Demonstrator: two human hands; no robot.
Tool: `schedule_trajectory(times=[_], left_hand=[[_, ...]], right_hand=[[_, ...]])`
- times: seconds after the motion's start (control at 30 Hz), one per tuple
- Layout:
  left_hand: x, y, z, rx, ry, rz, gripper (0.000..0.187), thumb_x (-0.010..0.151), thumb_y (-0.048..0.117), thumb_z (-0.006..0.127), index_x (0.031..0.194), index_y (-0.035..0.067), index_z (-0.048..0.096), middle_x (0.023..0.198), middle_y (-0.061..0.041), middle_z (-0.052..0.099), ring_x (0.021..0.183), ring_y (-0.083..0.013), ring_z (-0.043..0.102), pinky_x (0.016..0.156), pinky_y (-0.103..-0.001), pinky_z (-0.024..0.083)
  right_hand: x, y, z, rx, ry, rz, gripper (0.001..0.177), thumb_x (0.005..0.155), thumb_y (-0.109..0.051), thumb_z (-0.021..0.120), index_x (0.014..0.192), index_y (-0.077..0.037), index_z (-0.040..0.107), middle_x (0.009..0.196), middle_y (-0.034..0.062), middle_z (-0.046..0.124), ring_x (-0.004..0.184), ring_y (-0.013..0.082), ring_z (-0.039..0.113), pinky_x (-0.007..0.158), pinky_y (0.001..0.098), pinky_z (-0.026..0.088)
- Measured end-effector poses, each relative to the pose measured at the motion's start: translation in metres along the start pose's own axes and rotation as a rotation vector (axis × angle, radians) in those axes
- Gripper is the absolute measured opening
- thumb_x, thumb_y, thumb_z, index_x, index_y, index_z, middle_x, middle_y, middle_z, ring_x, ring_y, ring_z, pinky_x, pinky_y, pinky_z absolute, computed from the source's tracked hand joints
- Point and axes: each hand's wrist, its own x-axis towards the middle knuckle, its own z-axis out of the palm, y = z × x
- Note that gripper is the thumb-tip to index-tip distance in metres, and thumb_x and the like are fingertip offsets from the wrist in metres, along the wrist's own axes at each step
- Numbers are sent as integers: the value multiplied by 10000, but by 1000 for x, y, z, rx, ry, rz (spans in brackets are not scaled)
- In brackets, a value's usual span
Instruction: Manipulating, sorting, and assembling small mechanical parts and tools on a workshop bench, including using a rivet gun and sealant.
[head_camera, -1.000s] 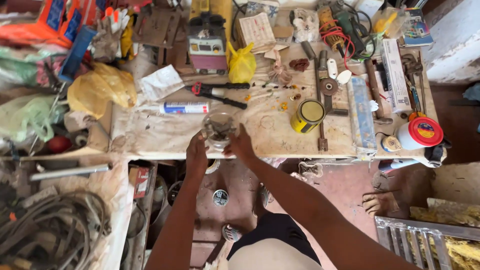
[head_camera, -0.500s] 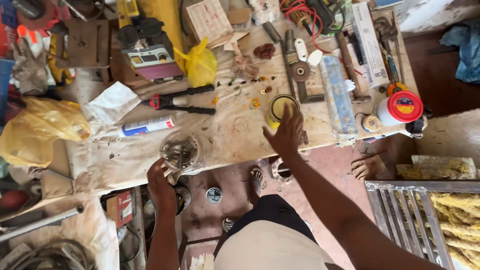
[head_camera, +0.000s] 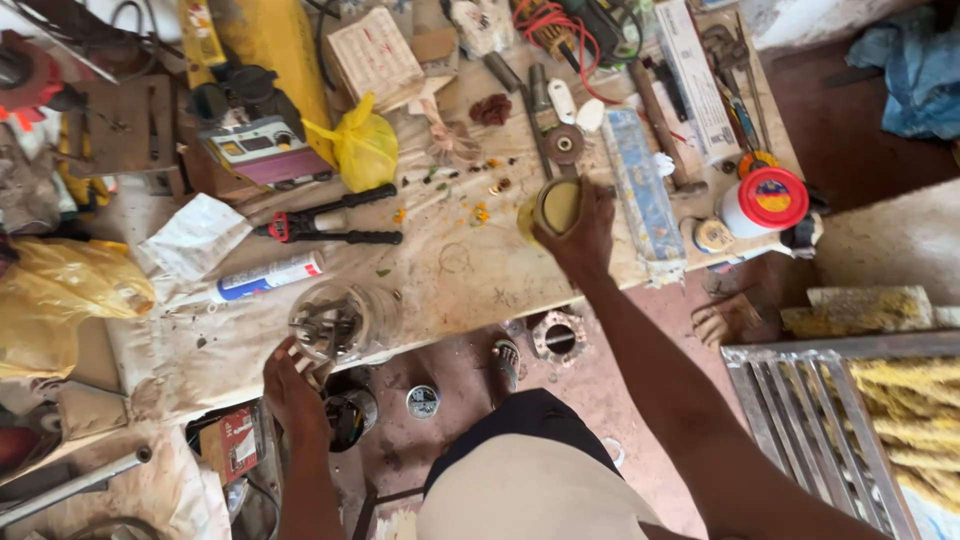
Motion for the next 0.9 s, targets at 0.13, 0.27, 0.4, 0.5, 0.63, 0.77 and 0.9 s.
schedule_trajectory(times=[0.13, 0.27, 0.4, 0.5, 0.63, 0.77, 0.9], left_hand=[[5, 25, 10, 26, -8, -62, 327, 1052, 284, 508, 1286, 99, 641, 1190, -15, 662, 986, -161, 631, 810, -366, 544], [37, 7, -1, 143, -31, 76, 272, 1029, 209, 632, 1241, 51, 698, 1184, -42, 706, 1050, -135, 629, 913, -323, 507], [31, 28, 1, 220, -55, 12, 259, 1016, 208, 639, 1223, 65, 700, 1184, -29, 713, 1034, -137, 636, 898, -313, 513], [62, -19, -10, 290, -48, 46, 273, 1014, 207, 671, 1239, 55, 709, 1155, -67, 720, 930, -189, 600, 826, -354, 494], [92, -86, -21, 142, -81, 276, 266, 999, 180, 652, 1254, 108, 672, 1193, -54, 718, 1065, -183, 660, 938, -329, 530], [46, -20, 17, 217, -49, 226, 212, 943, 109, 684, 1155, 110, 669, 1199, -56, 644, 1101, -199, 642, 769, -339, 554], [46, -16, 15, 342, -164, 436, 219, 985, 5, 605, 1166, 76, 706, 1234, -115, 620, 1025, -238, 724, 905, -333, 586]], right_hand=[[24, 11, -51, -27, -8, 75, 1155, 656, -388, 968, 1574, -46, 356, 1469, 228, 412, 1369, 437, 419, 1115, 522, 421], [30, 52, -55, -96, -87, 162, 1181, 618, -395, 975, 1565, -51, 358, 1455, 210, 419, 1358, 416, 427, 1116, 517, 408], [12, 97, -24, -141, -148, 180, 1192, 617, -372, 972, 1576, -38, 347, 1483, 232, 397, 1358, 431, 405, 1101, 511, 406], [9, 133, -1, -53, -83, 76, 1221, 653, -401, 953, 1622, -30, 311, 1527, 241, 392, 1403, 425, 419, 1189, 508, 400], [-3, 125, 39, -199, -36, -245, 1369, 592, -496, 1000, 1583, 60, 236, 1553, 319, 315, 1429, 520, 325, 1189, 614, 261], [-37, 56, 60, -160, -58, -241, 942, 832, -376, 886, 1533, 9, 387, 1536, 307, 379, 1414, 519, 354, 1193, 593, 282], [-103, -76, 78, 449, -406, -282, 345, 903, -115, 759, 1228, -79, 649, 1195, 98, 667, 1037, 243, 651, 884, 362, 547]])
